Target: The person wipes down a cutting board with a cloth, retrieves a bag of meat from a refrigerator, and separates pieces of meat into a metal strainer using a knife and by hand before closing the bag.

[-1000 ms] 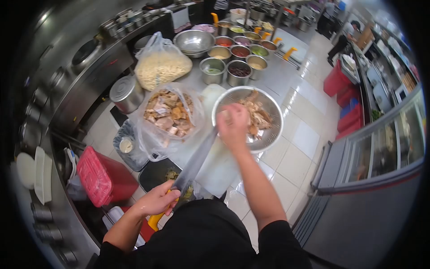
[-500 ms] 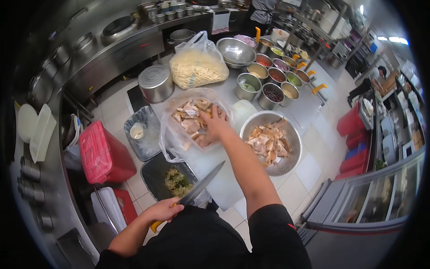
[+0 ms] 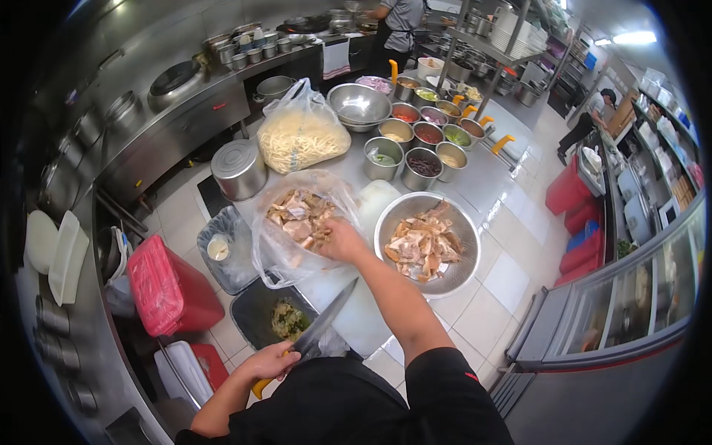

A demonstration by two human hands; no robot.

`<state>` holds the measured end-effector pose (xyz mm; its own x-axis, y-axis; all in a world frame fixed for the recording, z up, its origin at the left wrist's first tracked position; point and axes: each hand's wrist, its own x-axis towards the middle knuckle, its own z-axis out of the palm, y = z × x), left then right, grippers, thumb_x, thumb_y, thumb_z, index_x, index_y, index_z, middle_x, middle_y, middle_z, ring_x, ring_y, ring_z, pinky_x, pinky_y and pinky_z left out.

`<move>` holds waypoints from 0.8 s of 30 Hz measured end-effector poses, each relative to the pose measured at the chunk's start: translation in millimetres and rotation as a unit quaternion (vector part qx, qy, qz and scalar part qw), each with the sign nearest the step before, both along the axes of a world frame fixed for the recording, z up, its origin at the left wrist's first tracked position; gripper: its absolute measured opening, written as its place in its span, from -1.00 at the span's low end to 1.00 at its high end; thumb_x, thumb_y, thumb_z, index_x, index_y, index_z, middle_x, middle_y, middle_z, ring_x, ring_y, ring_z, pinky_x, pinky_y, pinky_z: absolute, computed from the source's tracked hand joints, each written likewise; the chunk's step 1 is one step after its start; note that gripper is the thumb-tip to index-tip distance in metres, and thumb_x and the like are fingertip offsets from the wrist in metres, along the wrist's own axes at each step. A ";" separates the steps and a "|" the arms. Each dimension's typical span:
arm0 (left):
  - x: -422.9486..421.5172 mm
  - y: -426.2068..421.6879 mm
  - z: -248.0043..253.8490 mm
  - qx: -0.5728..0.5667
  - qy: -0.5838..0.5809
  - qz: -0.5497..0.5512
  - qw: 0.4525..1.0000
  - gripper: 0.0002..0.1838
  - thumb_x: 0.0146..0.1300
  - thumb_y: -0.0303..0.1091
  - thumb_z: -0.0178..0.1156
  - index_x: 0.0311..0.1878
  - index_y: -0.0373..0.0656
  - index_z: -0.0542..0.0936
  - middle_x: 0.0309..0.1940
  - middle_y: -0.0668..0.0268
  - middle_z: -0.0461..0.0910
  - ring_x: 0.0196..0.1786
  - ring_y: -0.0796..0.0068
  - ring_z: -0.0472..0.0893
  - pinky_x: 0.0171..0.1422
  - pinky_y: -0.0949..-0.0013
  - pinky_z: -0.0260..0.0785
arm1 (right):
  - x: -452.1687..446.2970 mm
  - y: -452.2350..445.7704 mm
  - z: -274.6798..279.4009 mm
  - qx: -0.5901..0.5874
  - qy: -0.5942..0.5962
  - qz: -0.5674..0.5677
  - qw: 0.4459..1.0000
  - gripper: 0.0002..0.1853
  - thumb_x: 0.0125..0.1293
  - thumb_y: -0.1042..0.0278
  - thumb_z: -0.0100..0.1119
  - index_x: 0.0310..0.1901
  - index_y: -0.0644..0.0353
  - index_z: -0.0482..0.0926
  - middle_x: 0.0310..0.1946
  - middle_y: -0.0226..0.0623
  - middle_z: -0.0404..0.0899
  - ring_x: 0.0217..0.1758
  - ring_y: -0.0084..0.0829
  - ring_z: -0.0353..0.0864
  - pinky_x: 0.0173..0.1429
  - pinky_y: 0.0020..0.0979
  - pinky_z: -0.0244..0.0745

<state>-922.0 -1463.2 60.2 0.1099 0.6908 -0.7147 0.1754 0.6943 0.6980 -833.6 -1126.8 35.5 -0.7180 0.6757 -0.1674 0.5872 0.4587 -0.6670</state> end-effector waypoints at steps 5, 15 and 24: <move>-0.2 9.5 6.4 -0.008 -0.004 0.004 1.000 -0.75 0.47 -0.18 0.04 -0.18 -0.19 0.40 -0.53 0.35 0.44 -0.60 0.55 0.44 -0.50 0.41 0.34 | 15.1 -3.1 38.9 -0.124 0.155 -0.113 0.974 -0.42 -0.03 0.38 0.41 0.12 0.13 0.53 -0.29 -0.04 0.63 -0.27 -0.22 0.68 -0.18 -0.30 0.60; -0.2 20.1 11.4 -0.010 -0.018 0.008 1.000 -0.78 0.46 -0.22 0.07 -0.20 -0.17 0.39 -0.54 0.36 0.43 -0.62 0.56 0.43 -0.50 0.43 0.34 | 138.9 15.5 124.5 -0.246 0.404 -0.161 0.866 -0.59 0.08 0.53 0.32 0.01 0.15 0.50 -0.17 -0.38 0.60 -0.14 -0.50 0.64 -0.10 -0.45 0.59; -4.0 33.0 25.5 0.009 0.099 -0.067 0.993 -0.56 0.40 -0.05 0.11 0.15 -0.17 0.45 -0.53 0.23 0.56 -0.51 0.40 0.58 -0.36 0.31 0.44 | 158.8 19.0 117.3 0.313 -0.109 -0.082 0.940 -0.58 0.17 0.26 0.26 0.08 0.15 0.60 -0.14 0.01 0.65 -0.02 0.04 0.63 0.13 -0.12 0.51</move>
<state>-926.1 -1430.2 85.7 0.0605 0.6928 -0.7186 0.3996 0.6429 0.6535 -674.8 -1107.8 152.8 -0.5911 0.7889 0.1680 0.7749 0.6132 -0.1532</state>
